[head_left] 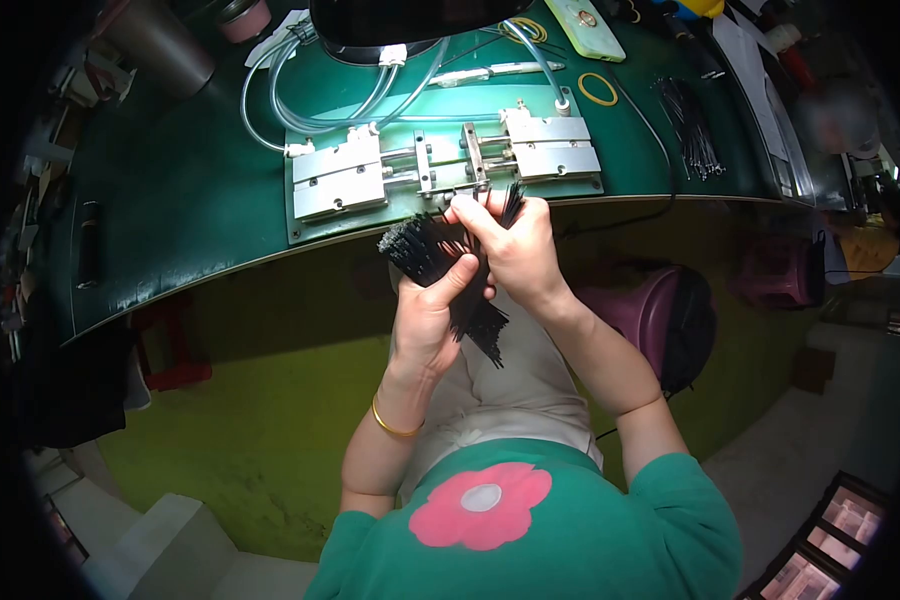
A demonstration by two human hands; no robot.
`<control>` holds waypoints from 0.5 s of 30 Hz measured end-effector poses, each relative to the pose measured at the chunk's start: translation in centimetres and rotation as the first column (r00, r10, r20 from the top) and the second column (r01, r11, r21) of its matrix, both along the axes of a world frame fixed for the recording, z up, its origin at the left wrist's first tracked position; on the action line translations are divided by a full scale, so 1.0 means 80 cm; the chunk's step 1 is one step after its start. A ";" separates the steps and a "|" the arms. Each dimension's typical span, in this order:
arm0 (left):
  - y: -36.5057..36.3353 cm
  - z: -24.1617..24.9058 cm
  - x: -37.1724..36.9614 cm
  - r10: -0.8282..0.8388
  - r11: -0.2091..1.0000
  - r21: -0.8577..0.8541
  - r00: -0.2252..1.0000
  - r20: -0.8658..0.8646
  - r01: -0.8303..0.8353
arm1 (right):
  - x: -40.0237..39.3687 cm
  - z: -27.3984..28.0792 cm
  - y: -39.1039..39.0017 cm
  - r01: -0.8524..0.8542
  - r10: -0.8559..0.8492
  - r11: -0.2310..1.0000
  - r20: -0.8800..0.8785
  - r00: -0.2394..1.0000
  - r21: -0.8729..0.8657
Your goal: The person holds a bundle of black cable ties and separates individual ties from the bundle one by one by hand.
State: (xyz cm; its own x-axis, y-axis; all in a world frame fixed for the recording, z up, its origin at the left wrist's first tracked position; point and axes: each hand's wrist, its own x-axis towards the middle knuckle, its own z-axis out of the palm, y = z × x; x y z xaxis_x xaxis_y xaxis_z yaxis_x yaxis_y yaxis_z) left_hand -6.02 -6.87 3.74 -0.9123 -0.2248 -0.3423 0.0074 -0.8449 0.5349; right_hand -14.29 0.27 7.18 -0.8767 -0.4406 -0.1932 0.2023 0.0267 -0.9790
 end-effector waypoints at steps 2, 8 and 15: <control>0.000 0.001 0.000 -0.005 1.000 0.006 1.000 0.004 0.005 | 0.000 -0.002 0.000 0.008 -0.008 1.000 -0.009 1.000 0.002; -0.002 -0.002 0.001 -0.026 0.999 0.024 0.999 -0.018 0.026 | 0.003 -0.004 0.003 -0.022 0.020 0.999 -0.064 0.998 -0.036; -0.002 0.000 0.003 -0.019 1.000 0.007 1.000 -0.008 0.019 | 0.006 0.002 0.003 -0.021 0.022 1.000 -0.078 0.997 0.009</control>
State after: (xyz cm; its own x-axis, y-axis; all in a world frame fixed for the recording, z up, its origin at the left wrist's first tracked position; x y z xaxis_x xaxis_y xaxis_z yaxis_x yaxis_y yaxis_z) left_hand -5.76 -7.00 3.71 -0.9190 -0.2048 -0.3368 -0.0045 -0.8489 0.5286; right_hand -13.79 0.47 7.35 -0.8795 -0.4584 -0.1281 0.1244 0.0383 -0.9915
